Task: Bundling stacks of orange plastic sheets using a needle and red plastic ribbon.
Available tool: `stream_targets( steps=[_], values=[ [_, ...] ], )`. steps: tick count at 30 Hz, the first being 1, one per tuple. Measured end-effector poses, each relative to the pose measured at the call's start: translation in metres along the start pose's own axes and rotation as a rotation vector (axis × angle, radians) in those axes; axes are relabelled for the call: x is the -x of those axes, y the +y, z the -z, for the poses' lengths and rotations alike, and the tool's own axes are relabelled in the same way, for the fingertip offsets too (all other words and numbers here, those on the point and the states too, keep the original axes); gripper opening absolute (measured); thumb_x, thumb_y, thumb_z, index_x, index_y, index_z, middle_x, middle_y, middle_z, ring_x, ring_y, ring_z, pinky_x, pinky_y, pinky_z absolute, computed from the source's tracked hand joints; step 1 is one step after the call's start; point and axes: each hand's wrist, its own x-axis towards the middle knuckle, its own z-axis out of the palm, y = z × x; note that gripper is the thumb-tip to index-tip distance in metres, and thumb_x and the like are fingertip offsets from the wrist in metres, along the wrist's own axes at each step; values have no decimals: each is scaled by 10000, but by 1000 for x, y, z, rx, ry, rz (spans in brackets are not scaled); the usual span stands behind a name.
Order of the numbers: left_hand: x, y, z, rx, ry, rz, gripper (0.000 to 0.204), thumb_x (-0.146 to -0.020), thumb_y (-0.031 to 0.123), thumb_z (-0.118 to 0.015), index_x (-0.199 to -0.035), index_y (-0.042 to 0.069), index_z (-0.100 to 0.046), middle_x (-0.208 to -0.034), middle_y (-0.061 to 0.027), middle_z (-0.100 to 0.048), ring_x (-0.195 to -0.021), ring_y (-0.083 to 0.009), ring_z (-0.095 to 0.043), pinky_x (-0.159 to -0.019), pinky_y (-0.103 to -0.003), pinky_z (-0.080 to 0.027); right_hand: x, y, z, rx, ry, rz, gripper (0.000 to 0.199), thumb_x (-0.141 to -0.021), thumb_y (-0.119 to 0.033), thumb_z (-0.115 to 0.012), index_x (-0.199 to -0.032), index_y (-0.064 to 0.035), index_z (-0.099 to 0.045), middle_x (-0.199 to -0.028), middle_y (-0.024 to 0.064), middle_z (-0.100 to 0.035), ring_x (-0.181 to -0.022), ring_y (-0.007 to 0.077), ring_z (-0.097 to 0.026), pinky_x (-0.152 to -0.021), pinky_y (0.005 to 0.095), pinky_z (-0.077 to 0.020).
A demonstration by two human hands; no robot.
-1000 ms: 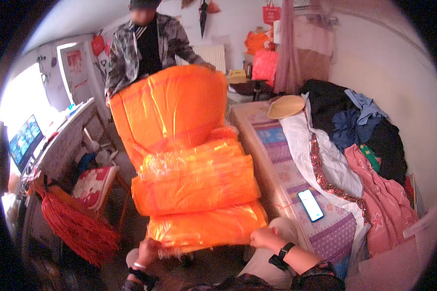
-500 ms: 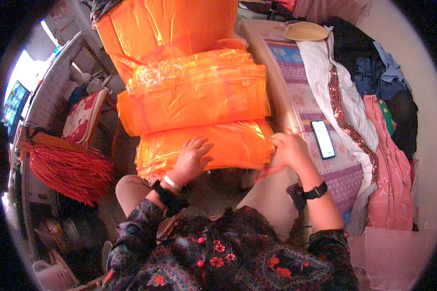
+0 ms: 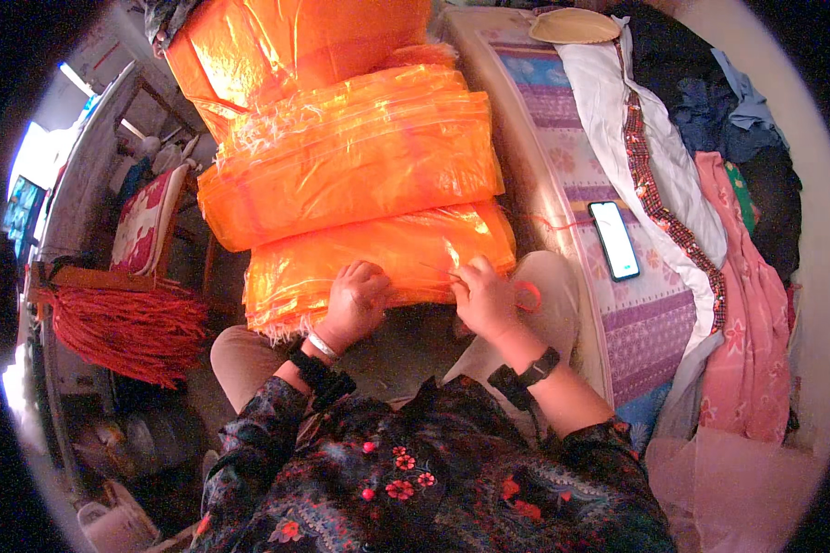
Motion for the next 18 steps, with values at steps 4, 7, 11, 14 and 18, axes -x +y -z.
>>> stream_targets(
  steps=[4, 7, 11, 14, 18],
  values=[
    [-4, 6, -3, 36, 7, 101, 76, -687, 94, -591, -722, 30, -569, -730, -120, -535, -734, -312, -515, -632, -398, -417, -11, 2, 11, -159, 4, 7, 147, -681, -158, -647, -772, -51, -604, -738, 88, -553, -683, 261, -572, -588, 340, -449],
    [-16, 18, -7, 66, 28, 99, 89, -676, 122, -589, -650, 60, -531, -685, -109, -512, -702, -303, -511, -614, -403, -407, -16, -3, 23, -156, -57, -49, 152, -711, -187, -624, -769, -48, -602, -756, 109, -561, -697, 288, -567, -591, 363, -443],
    [-38, 31, -17, 15, -2, 86, 91, -689, 116, -574, -637, 56, -530, -676, -115, -506, -685, -305, -513, -594, -403, -414, -21, -15, 34, -144, -55, -36, 170, -744, -215, -590, -796, -55, -605, -790, 135, -566, -735, 324, -557, -611, 390, -441],
    [-43, 30, -26, 56, -3, 101, 89, -698, 108, -559, -638, 46, -534, -672, -121, -506, -676, -308, -516, -580, -407, -419, -21, -10, 32, -169, 23, 36, 150, -703, -163, -630, -751, -26, -594, -732, 128, -561, -677, 310, -557, -577, 368, -432],
    [-37, 28, -27, 104, -37, 157, 58, -696, 87, -563, -684, 31, -551, -688, -129, -516, -685, -323, -522, -574, -408, -427, -22, 0, 26, -151, -93, -35, 143, -727, -175, -559, -783, -52, -607, -805, 141, -577, -727, 335, -557, -616, 398, -443]
  ],
)
